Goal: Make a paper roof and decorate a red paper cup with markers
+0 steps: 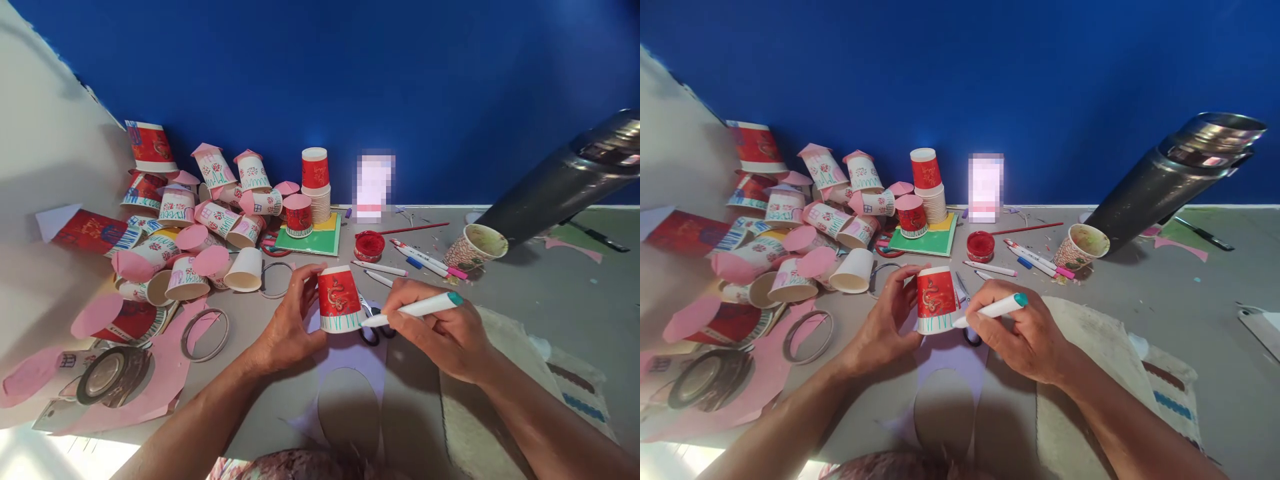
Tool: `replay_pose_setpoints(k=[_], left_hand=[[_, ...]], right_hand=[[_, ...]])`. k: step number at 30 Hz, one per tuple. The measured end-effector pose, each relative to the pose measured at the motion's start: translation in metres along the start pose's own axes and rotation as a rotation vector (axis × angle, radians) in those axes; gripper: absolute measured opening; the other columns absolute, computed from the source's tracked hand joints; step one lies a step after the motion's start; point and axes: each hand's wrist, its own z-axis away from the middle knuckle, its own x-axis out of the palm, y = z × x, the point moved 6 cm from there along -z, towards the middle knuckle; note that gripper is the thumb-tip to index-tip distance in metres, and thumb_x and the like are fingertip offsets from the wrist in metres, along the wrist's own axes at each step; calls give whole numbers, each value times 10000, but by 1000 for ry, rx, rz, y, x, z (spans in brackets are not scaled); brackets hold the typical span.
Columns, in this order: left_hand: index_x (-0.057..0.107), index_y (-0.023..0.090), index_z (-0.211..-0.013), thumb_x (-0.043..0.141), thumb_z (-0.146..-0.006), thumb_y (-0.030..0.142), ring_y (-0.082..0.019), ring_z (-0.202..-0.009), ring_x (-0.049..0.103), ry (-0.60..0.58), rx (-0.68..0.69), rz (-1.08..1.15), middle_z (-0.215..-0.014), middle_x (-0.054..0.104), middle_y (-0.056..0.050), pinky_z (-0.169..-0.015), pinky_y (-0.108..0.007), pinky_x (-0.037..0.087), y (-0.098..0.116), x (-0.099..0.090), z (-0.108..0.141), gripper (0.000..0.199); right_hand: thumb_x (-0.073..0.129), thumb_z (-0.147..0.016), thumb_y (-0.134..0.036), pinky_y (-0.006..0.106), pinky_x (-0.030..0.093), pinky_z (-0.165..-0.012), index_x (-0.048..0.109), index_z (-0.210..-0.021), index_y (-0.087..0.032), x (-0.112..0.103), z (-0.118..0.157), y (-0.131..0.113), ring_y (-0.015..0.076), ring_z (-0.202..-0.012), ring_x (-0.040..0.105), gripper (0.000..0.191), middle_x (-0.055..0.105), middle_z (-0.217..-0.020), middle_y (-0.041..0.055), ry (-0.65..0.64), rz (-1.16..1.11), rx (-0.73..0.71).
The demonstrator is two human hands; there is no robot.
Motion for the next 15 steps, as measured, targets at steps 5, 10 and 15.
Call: replay_pose_setpoints(k=[5, 10, 15], left_hand=[[400, 310, -1408, 643, -628, -76, -277, -1432, 458, -12, 27, 81, -1507, 428, -90, -1233, -498, 363, -2, 0, -1, 903], [419, 317, -1377, 688, -642, -72, -242, -1310, 542, -21, 7, 140, -1450, 468, -83, -1187, -481, 411, -2, 0, -2, 874], [421, 325, -1348, 722, -654, -36, -223, -1196, 591, -13, -7, 207, -1374, 508, -71, -1133, -481, 465, -2, 1, -3, 839]], right_hand=[[599, -945, -186, 220, 411, -530, 679, -863, -222, -6, 0, 4, 89, -574, 547, 120, 650, -705, -39, 52, 7, 71], [584, -958, -221, 234, 401, -536, 676, -846, -220, -8, 0, 9, 99, -582, 546, 145, 633, -684, -36, 53, -55, 134], [585, -970, -256, 244, 409, -562, 670, -820, -220, -8, 2, 15, 107, -602, 544, 176, 619, -682, -32, 13, -125, 169]])
